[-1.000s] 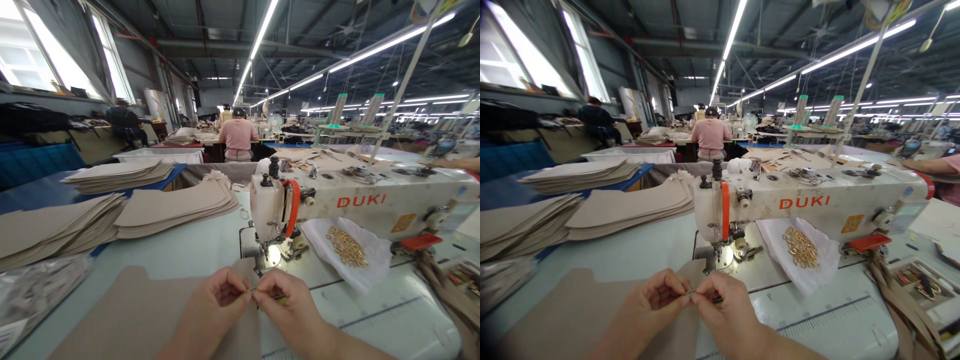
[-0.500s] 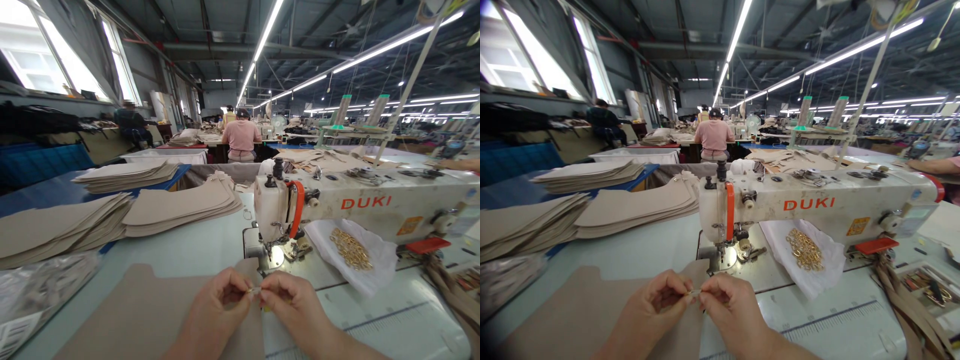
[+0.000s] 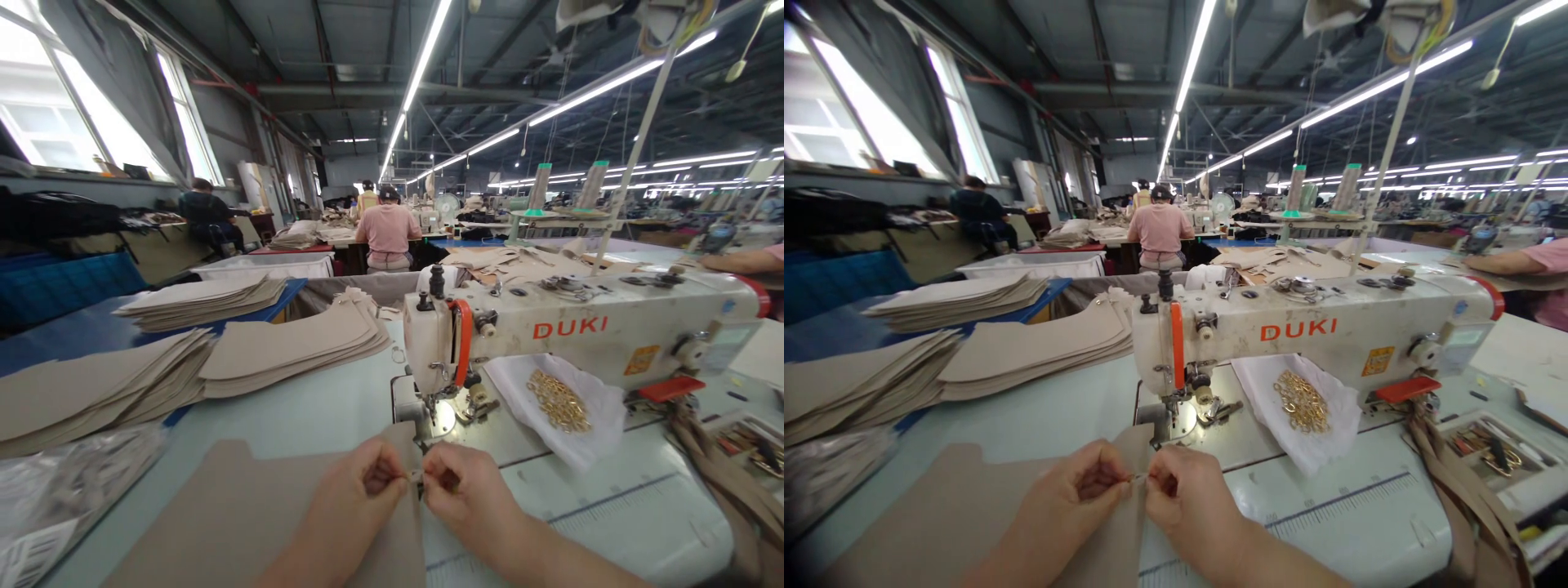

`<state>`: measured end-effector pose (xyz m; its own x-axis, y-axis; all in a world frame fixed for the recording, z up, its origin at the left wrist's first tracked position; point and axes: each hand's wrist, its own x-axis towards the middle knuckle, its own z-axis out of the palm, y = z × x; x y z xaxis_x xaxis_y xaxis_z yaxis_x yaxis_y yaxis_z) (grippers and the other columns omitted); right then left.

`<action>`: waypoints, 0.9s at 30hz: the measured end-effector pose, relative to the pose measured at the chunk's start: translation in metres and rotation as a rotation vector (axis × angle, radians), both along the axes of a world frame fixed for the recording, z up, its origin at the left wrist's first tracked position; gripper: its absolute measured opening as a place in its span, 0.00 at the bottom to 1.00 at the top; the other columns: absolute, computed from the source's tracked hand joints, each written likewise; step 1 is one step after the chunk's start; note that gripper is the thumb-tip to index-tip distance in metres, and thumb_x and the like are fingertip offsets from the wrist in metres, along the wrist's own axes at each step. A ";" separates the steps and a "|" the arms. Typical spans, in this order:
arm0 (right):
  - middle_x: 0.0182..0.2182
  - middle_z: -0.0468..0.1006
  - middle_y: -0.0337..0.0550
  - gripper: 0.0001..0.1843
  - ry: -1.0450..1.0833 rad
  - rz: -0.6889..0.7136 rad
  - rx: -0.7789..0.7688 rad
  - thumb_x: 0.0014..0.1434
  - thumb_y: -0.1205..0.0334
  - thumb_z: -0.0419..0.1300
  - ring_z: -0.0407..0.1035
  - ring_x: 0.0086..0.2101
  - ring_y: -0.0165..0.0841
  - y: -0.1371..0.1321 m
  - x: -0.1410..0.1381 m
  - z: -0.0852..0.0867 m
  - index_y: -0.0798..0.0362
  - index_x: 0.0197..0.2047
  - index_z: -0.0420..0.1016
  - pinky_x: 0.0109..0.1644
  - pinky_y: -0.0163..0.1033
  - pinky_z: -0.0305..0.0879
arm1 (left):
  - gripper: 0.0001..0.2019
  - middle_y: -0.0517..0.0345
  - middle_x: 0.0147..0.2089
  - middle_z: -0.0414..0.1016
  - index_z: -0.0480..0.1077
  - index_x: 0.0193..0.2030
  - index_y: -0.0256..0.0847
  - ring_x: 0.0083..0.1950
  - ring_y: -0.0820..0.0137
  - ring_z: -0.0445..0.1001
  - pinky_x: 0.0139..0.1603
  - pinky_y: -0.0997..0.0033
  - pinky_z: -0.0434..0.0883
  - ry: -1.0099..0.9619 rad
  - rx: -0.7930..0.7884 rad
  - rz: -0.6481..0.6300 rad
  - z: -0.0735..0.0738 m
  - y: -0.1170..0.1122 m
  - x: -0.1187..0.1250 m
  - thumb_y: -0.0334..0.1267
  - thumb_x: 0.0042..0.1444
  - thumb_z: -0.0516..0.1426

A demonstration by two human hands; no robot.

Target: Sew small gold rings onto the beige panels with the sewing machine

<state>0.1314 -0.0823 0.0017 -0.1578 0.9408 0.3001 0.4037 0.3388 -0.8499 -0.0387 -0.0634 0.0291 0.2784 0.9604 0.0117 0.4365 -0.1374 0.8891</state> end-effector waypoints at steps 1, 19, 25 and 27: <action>0.18 0.62 0.31 0.07 0.005 -0.003 -0.013 0.47 0.74 0.54 0.57 0.21 0.24 0.000 0.000 0.001 0.54 0.22 0.64 0.25 0.29 0.49 | 0.04 0.64 0.25 0.73 0.65 0.27 0.43 0.29 0.68 0.73 0.32 0.72 0.69 -0.017 -0.026 -0.031 0.003 0.002 -0.001 0.33 0.43 0.56; 0.12 0.69 0.30 0.13 0.108 0.112 -0.679 0.47 0.79 0.52 0.63 0.12 0.22 0.044 -0.006 0.020 0.55 0.17 0.68 0.16 0.24 0.57 | 0.19 0.47 0.51 0.73 0.62 0.55 0.39 0.53 0.57 0.73 0.53 0.50 0.72 0.460 0.590 -0.073 -0.035 0.000 -0.019 0.33 0.56 0.52; 0.12 0.71 0.32 0.14 0.091 0.172 -0.795 0.49 0.78 0.54 0.64 0.11 0.22 0.054 -0.002 0.031 0.55 0.16 0.67 0.15 0.24 0.60 | 0.09 0.52 0.44 0.76 0.70 0.44 0.41 0.47 0.61 0.75 0.48 0.59 0.74 0.457 0.705 -0.152 -0.023 0.005 -0.015 0.33 0.56 0.53; 0.12 0.71 0.32 0.15 0.091 0.177 -0.803 0.49 0.79 0.53 0.64 0.11 0.22 0.055 -0.002 0.032 0.56 0.16 0.67 0.15 0.23 0.60 | 0.07 0.53 0.40 0.77 0.72 0.39 0.41 0.43 0.62 0.75 0.46 0.62 0.74 0.456 0.784 -0.172 -0.020 0.008 -0.011 0.33 0.58 0.52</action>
